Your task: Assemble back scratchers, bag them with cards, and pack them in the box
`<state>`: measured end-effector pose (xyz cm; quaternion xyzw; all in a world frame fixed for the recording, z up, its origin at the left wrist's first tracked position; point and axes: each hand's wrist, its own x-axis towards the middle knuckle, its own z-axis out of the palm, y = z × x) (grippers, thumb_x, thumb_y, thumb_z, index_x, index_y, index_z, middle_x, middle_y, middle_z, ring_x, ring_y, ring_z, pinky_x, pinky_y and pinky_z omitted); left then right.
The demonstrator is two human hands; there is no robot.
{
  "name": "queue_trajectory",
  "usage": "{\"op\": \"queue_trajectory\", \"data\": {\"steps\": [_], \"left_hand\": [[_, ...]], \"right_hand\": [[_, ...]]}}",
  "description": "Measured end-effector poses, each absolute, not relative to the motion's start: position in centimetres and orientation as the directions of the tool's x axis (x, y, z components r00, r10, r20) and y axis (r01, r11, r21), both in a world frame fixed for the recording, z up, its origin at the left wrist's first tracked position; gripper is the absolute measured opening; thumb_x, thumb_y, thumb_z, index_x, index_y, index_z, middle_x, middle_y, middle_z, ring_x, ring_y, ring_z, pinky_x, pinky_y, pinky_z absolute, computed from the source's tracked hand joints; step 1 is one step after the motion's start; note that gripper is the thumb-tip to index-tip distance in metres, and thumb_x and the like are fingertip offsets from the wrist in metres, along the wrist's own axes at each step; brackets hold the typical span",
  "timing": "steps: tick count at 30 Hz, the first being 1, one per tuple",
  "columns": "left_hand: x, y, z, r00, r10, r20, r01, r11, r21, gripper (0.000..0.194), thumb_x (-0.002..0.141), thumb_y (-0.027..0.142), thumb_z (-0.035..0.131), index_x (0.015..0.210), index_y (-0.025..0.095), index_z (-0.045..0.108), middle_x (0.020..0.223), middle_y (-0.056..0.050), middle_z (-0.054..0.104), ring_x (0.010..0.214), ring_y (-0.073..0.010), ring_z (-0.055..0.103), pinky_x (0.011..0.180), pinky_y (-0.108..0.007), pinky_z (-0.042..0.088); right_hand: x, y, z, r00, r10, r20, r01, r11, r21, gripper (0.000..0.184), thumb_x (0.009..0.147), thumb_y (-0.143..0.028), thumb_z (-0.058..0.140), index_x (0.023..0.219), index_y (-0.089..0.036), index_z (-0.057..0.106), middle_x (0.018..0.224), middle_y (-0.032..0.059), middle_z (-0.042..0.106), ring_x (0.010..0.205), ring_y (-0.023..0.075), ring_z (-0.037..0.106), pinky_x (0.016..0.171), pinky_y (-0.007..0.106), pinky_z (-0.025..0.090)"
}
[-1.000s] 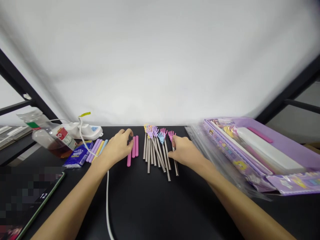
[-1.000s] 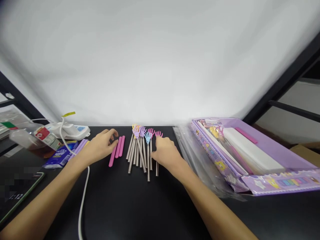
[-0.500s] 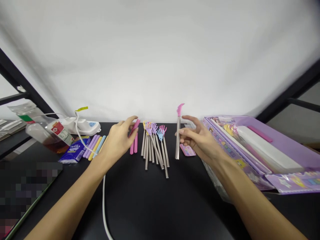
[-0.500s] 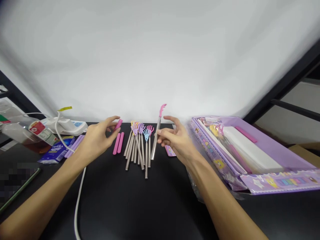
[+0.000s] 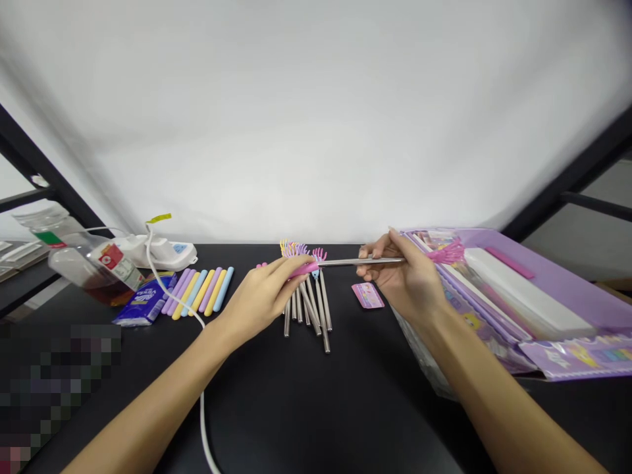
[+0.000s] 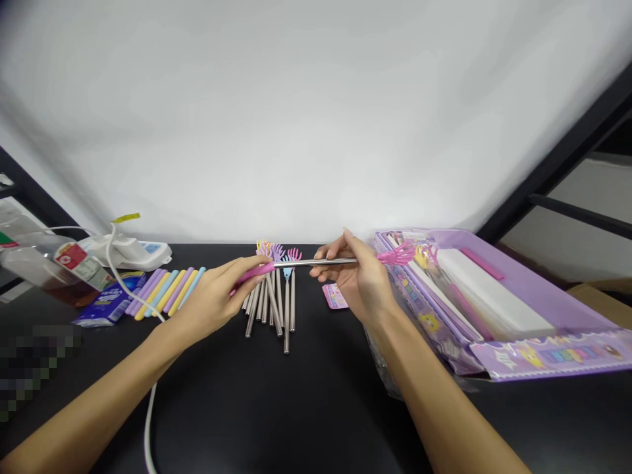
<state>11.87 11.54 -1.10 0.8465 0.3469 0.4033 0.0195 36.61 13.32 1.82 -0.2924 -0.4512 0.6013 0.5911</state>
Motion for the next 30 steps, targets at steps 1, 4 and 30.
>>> {"op": "queue_trajectory", "data": {"steps": [1, 4, 30], "left_hand": [[11.8, 11.6, -1.2, 0.430, 0.597, 0.677, 0.569, -0.762, 0.310, 0.028, 0.102, 0.022, 0.054, 0.129, 0.022, 0.057, 0.120, -0.005, 0.072, 0.105, -0.0170, 0.071, 0.088, -0.029, 0.056], [11.7, 11.7, -1.5, 0.444, 0.573, 0.689, 0.577, -0.771, 0.269, 0.025, 0.101, 0.024, 0.057, 0.124, 0.021, 0.061, 0.110, -0.004, 0.076, 0.090, -0.0152, 0.073, 0.080, -0.027, 0.057], [10.0, 13.1, -1.4, 0.536, 0.456, 0.711, 0.691, -0.720, -0.059, 0.019, 0.103, 0.030, 0.052, 0.104, 0.018, 0.068, 0.086, -0.003, 0.076, 0.067, -0.0131, 0.065, 0.063, -0.026, 0.048]], "right_hand": [[36.6, 13.4, 1.7, -0.134, 0.973, 0.189, -0.437, 0.113, -0.892, 0.040, 0.090, -0.044, 0.063, 0.062, -0.016, 0.066, 0.071, 0.0052, 0.068, 0.056, 0.0167, 0.069, 0.049, 0.024, 0.050], [36.8, 13.4, 1.4, -0.161, 0.963, 0.214, -0.407, 0.133, -0.904, 0.040, 0.091, -0.044, 0.060, 0.063, -0.017, 0.067, 0.069, 0.0058, 0.066, 0.055, 0.0173, 0.067, 0.053, 0.028, 0.051], [40.7, 14.1, 1.8, -0.259, 0.966, -0.008, 0.233, 0.054, -0.971, 0.040, 0.068, -0.047, 0.088, 0.083, -0.013, 0.074, 0.070, 0.0082, 0.072, 0.060, 0.0163, 0.065, 0.058, 0.030, 0.053]]}}
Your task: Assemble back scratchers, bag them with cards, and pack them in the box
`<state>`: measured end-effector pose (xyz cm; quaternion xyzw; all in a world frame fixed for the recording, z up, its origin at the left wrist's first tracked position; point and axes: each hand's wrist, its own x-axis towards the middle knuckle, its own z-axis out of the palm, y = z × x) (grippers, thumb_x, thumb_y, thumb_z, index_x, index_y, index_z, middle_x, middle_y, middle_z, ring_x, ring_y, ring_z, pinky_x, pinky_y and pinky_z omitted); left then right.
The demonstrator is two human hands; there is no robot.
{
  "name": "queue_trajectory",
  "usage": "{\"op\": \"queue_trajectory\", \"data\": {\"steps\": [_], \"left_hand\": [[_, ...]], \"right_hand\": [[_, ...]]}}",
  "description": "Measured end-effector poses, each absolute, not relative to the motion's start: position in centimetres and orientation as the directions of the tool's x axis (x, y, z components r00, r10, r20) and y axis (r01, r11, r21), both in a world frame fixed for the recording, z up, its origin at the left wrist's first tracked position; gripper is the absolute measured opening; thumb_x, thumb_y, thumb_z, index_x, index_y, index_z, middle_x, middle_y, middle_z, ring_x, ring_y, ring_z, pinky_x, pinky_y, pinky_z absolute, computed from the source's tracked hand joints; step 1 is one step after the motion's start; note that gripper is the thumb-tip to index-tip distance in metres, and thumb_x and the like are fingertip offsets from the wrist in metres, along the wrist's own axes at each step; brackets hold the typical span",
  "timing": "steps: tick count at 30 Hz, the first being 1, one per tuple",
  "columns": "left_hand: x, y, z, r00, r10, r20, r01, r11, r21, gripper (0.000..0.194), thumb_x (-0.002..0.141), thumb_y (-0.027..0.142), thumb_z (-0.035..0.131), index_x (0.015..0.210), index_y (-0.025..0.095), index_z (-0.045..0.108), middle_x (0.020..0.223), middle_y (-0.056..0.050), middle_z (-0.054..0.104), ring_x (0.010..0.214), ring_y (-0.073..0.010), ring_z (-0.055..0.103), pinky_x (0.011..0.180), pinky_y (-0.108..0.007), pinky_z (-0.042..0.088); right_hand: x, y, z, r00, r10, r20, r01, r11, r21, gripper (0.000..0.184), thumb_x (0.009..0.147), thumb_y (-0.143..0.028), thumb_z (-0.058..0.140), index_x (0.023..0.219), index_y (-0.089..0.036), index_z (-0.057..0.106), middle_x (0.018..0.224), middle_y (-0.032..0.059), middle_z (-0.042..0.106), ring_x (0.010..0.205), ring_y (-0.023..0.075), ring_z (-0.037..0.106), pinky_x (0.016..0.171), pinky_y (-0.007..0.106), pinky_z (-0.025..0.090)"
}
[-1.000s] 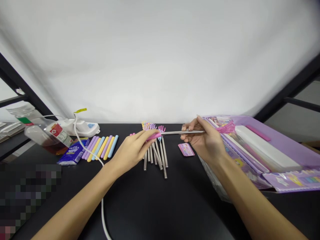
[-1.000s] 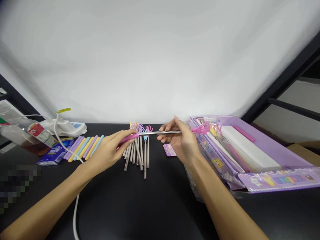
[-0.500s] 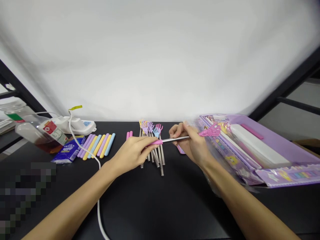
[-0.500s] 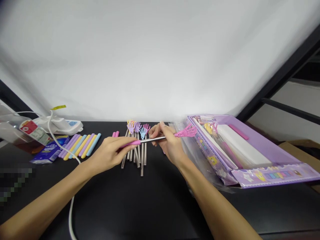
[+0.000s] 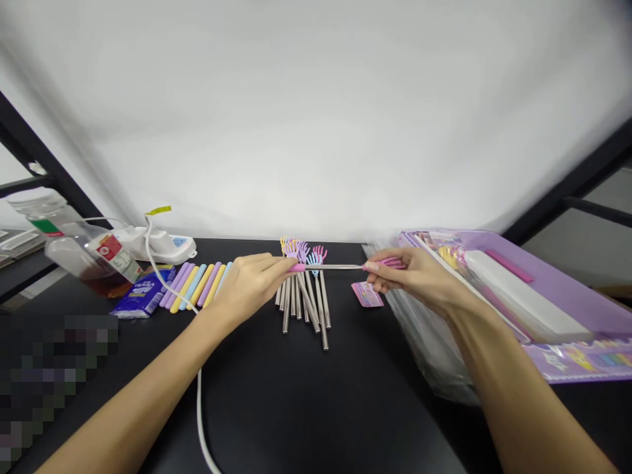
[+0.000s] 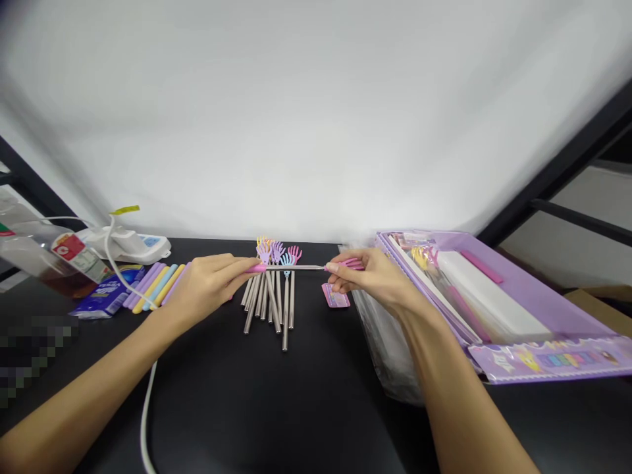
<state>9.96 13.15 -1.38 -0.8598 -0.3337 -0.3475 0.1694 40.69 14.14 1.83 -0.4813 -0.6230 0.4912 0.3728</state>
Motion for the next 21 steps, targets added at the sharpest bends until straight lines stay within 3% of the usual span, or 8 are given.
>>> {"op": "queue_trajectory", "data": {"steps": [4, 7, 14, 21], "left_hand": [[10.0, 13.3, -0.8, 0.637, 0.410, 0.652, 0.665, -0.720, -0.198, 0.022, 0.104, 0.026, 0.047, 0.107, 0.016, 0.067, 0.082, -0.004, 0.075, 0.063, -0.0137, 0.063, 0.058, -0.026, 0.046], [10.1, 13.2, -0.7, 0.636, 0.425, 0.644, 0.668, -0.721, -0.184, 0.023, 0.104, 0.026, 0.047, 0.108, 0.017, 0.068, 0.084, -0.005, 0.074, 0.069, -0.0143, 0.066, 0.061, -0.025, 0.047], [10.7, 12.4, -0.4, 0.602, 0.507, 0.617, 0.658, -0.753, -0.024, 0.030, 0.105, 0.031, 0.044, 0.100, 0.016, 0.070, 0.067, -0.001, 0.063, 0.054, -0.0113, 0.056, 0.052, -0.025, 0.037], [11.3, 12.3, -0.5, 0.577, 0.641, 0.506, 0.606, -0.751, 0.260, 0.028, 0.104, 0.032, 0.047, 0.098, 0.019, 0.072, 0.069, 0.000, 0.067, 0.062, -0.0135, 0.061, 0.066, -0.027, 0.043]], "right_hand": [[39.8, 13.9, 1.7, -0.356, 0.931, 0.074, 0.352, 0.207, -0.913, 0.039, 0.078, -0.053, 0.078, 0.076, -0.014, 0.072, 0.063, 0.0039, 0.066, 0.054, 0.0127, 0.056, 0.051, 0.028, 0.046], [38.6, 13.8, 1.5, -0.354, 0.918, 0.180, 0.370, 0.314, -0.875, 0.037, 0.084, -0.053, 0.071, 0.079, -0.016, 0.072, 0.061, 0.0013, 0.062, 0.052, 0.0118, 0.051, 0.050, 0.027, 0.041], [37.9, 13.1, 1.2, -0.339, 0.870, 0.358, 0.435, 0.482, -0.760, 0.026, 0.092, -0.042, 0.062, 0.088, -0.019, 0.073, 0.065, 0.0019, 0.064, 0.053, 0.0141, 0.053, 0.049, 0.027, 0.040], [38.1, 13.0, 1.3, -0.415, 0.780, 0.469, 0.515, 0.626, -0.585, 0.019, 0.095, -0.033, 0.059, 0.090, -0.022, 0.074, 0.073, 0.0038, 0.070, 0.062, 0.0171, 0.060, 0.059, 0.030, 0.045]]}}
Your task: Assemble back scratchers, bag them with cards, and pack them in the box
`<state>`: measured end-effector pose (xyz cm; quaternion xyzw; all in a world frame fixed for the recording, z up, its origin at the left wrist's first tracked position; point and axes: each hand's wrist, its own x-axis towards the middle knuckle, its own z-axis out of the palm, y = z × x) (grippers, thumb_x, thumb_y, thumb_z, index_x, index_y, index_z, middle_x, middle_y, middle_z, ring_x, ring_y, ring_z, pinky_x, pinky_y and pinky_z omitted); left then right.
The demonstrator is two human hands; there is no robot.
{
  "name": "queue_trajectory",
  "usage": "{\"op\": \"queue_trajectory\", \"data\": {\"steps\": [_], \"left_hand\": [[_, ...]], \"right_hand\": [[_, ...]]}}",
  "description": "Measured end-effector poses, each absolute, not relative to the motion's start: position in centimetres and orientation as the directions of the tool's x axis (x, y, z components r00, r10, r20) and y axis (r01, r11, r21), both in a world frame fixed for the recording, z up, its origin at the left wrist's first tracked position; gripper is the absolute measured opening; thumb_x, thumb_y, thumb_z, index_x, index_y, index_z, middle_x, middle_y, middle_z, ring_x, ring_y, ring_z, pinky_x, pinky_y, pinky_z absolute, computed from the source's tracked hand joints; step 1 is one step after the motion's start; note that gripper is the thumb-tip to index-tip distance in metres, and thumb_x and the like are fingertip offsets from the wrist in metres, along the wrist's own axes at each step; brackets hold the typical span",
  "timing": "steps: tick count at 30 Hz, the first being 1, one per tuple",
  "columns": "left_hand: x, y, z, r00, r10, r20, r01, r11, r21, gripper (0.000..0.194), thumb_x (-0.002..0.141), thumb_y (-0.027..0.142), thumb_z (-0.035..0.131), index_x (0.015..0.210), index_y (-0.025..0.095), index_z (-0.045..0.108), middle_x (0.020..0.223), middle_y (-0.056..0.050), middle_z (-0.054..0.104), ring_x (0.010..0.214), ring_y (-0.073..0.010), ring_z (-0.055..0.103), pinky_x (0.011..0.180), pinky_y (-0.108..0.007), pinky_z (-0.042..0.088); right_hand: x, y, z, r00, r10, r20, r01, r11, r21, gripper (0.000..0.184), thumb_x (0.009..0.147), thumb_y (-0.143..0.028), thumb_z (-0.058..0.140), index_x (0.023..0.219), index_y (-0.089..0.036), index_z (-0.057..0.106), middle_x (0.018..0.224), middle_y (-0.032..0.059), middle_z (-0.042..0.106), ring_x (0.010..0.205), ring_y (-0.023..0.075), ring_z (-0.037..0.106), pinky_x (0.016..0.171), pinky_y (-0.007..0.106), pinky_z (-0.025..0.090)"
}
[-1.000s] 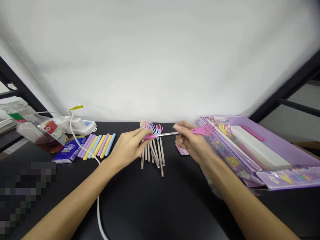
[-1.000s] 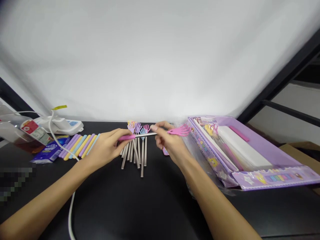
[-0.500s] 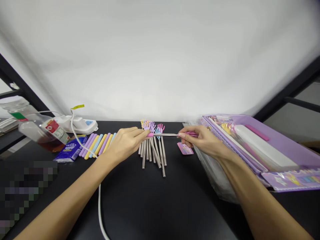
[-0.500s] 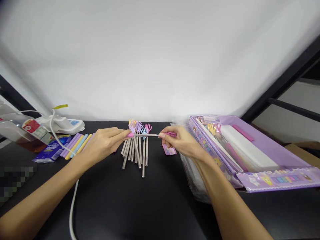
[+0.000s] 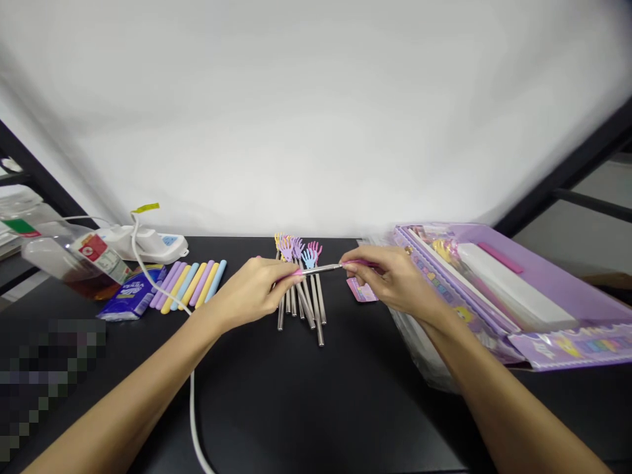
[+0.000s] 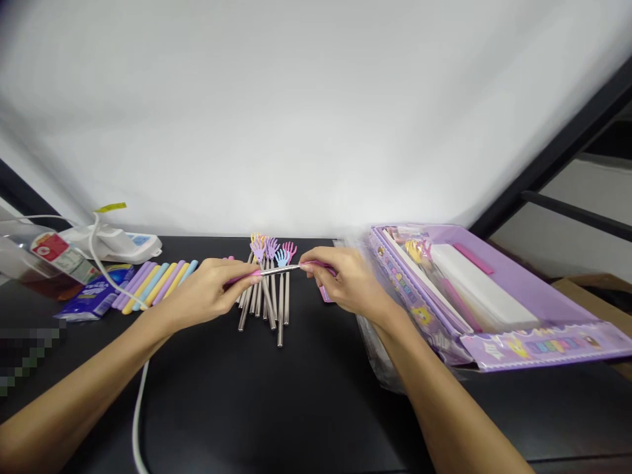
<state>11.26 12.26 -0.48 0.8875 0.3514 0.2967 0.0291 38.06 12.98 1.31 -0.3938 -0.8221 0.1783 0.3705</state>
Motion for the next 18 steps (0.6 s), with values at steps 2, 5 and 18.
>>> {"op": "queue_trajectory", "data": {"steps": [2, 5, 18], "left_hand": [[11.5, 12.3, -0.4, 0.582, 0.681, 0.443, 0.637, -0.722, 0.272, 0.028, 0.104, 0.034, 0.046, 0.102, 0.021, 0.071, 0.072, 0.000, 0.069, 0.064, -0.0143, 0.063, 0.066, -0.027, 0.044], [11.9, 12.2, -0.5, 0.581, 0.717, 0.384, 0.699, -0.682, 0.216, 0.029, 0.105, 0.038, 0.044, 0.115, 0.024, 0.068, 0.079, 0.000, 0.072, 0.067, -0.0154, 0.066, 0.065, -0.027, 0.044], [13.4, 11.5, -1.8, 0.496, 0.603, 0.624, 0.665, -0.726, 0.172, 0.024, 0.105, 0.032, 0.046, 0.110, 0.017, 0.064, 0.090, -0.005, 0.074, 0.073, -0.0153, 0.069, 0.066, -0.025, 0.048]], "right_hand": [[38.0, 13.0, 1.3, -0.436, 0.788, 0.435, 0.501, 0.614, -0.610, 0.020, 0.095, -0.034, 0.060, 0.089, -0.022, 0.075, 0.071, 0.0035, 0.070, 0.061, 0.0171, 0.061, 0.060, 0.030, 0.046], [37.5, 13.0, 1.0, -0.445, 0.837, 0.319, 0.386, 0.501, -0.775, 0.020, 0.092, -0.038, 0.065, 0.098, -0.022, 0.074, 0.069, 0.0025, 0.070, 0.060, 0.0170, 0.065, 0.060, 0.030, 0.050], [33.7, 12.8, -1.3, -0.237, 0.968, 0.084, -0.335, -0.001, -0.942, 0.029, 0.061, -0.031, 0.093, 0.084, -0.021, 0.078, 0.066, -0.0016, 0.066, 0.054, 0.0087, 0.055, 0.052, 0.023, 0.047]]}}
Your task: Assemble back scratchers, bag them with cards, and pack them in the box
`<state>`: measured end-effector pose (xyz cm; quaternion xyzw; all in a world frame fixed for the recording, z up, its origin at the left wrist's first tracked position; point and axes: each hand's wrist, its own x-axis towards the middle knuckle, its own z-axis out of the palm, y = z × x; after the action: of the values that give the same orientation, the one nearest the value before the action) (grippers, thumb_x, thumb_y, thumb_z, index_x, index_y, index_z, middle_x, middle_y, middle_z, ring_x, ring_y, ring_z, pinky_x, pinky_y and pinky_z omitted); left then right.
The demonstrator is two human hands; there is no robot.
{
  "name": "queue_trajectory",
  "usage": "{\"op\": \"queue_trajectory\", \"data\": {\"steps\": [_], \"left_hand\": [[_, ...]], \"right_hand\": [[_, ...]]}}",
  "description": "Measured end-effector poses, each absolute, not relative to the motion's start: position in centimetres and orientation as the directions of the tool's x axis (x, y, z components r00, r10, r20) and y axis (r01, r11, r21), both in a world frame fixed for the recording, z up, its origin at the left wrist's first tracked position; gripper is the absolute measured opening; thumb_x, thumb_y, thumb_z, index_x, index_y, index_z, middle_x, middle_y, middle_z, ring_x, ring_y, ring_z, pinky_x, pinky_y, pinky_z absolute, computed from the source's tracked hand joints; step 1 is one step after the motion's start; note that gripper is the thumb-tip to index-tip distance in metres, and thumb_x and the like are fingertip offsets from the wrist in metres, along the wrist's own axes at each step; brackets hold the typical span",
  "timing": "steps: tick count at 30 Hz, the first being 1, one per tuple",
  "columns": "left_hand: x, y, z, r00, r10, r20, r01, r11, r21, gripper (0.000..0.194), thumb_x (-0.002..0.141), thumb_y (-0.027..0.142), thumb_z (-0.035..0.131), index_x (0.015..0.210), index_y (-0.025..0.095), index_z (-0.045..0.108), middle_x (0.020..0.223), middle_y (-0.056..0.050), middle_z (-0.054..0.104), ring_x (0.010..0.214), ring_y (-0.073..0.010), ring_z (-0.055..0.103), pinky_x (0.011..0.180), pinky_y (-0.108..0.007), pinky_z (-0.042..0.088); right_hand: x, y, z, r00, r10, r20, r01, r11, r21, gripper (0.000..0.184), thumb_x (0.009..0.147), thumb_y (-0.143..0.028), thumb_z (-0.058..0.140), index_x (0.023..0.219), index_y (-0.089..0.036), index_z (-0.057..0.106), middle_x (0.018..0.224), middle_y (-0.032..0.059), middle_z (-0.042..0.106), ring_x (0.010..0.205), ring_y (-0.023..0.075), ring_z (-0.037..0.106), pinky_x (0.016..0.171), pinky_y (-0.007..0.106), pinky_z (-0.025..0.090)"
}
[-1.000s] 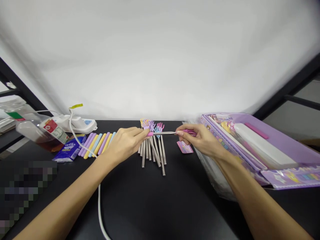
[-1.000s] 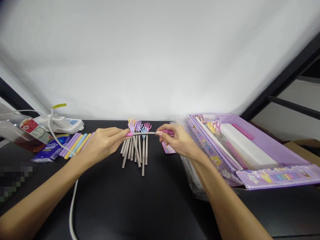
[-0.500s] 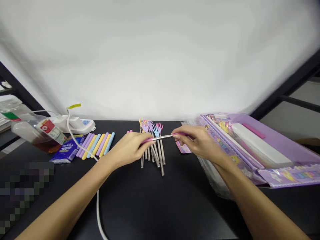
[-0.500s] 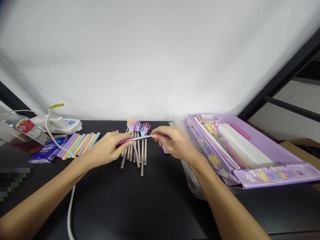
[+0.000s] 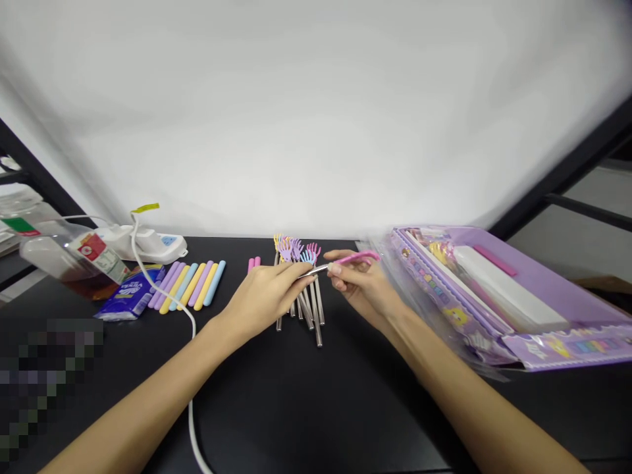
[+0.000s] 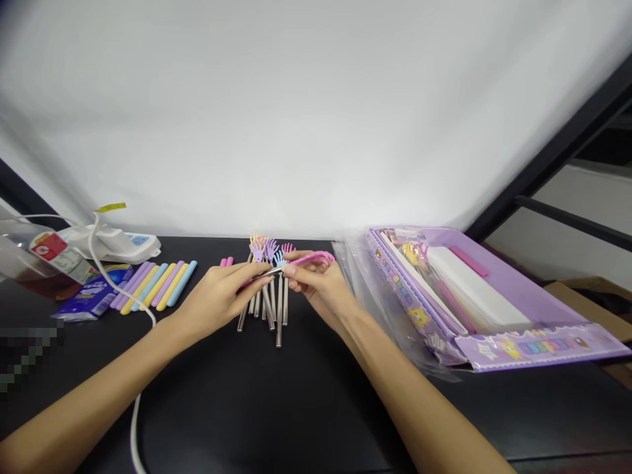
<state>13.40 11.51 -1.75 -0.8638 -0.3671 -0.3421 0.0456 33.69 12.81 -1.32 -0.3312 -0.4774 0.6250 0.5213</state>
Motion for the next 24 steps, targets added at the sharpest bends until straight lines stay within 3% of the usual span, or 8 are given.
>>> {"op": "queue_trajectory", "data": {"steps": [5, 12, 16, 20, 24], "left_hand": [[13.6, 11.5, -1.4, 0.518, 0.596, 0.613, 0.636, -0.748, 0.189, 0.024, 0.105, 0.030, 0.045, 0.107, 0.015, 0.064, 0.085, -0.004, 0.072, 0.067, -0.0139, 0.066, 0.061, -0.025, 0.046], [11.3, 12.9, -1.1, 0.528, 0.588, 0.612, 0.693, -0.715, 0.089, 0.025, 0.104, 0.033, 0.047, 0.103, 0.016, 0.065, 0.086, -0.003, 0.074, 0.067, -0.0151, 0.068, 0.060, -0.026, 0.045], [12.8, 12.7, -0.9, 0.542, 0.538, 0.645, 0.730, -0.682, -0.044, 0.029, 0.105, 0.036, 0.046, 0.105, 0.015, 0.066, 0.073, -0.001, 0.071, 0.057, -0.0153, 0.064, 0.053, -0.027, 0.039], [14.2, 12.4, -0.8, 0.534, 0.441, 0.721, 0.722, -0.682, -0.118, 0.027, 0.106, 0.028, 0.045, 0.097, 0.016, 0.066, 0.066, 0.001, 0.068, 0.052, -0.0127, 0.061, 0.051, -0.027, 0.037], [12.3, 13.0, -0.8, 0.440, 0.398, 0.805, 0.743, -0.665, -0.077, 0.015, 0.101, 0.023, 0.054, 0.091, 0.017, 0.064, 0.076, -0.001, 0.073, 0.063, -0.0135, 0.068, 0.060, -0.025, 0.045]], "right_hand": [[33.2, 12.3, -0.7, -0.259, 0.948, 0.183, -0.253, 0.117, -0.960, 0.021, 0.070, -0.033, 0.088, 0.080, -0.018, 0.078, 0.063, 0.0008, 0.065, 0.057, 0.0121, 0.058, 0.054, 0.026, 0.048], [37.2, 14.3, 1.2, 0.216, 0.934, 0.284, -0.310, 0.341, -0.887, 0.031, 0.058, -0.037, 0.094, 0.067, -0.016, 0.074, 0.061, 0.0009, 0.065, 0.051, 0.0086, 0.054, 0.046, 0.022, 0.044], [36.6, 14.1, 0.7, 0.162, 0.944, 0.286, -0.343, 0.326, -0.881, 0.031, 0.064, -0.040, 0.091, 0.069, -0.015, 0.075, 0.061, 0.0026, 0.066, 0.052, 0.0091, 0.057, 0.049, 0.021, 0.047], [35.5, 13.5, 0.7, 0.106, 0.952, 0.288, -0.351, 0.306, -0.885, 0.033, 0.065, -0.041, 0.091, 0.072, -0.013, 0.076, 0.061, 0.0038, 0.068, 0.051, 0.0090, 0.058, 0.047, 0.021, 0.047], [38.0, 14.2, 2.2, 0.342, 0.898, 0.276, -0.362, 0.397, -0.843, 0.031, 0.062, -0.033, 0.094, 0.063, -0.013, 0.070, 0.058, 0.0005, 0.064, 0.049, 0.0070, 0.056, 0.042, 0.017, 0.042]]}}
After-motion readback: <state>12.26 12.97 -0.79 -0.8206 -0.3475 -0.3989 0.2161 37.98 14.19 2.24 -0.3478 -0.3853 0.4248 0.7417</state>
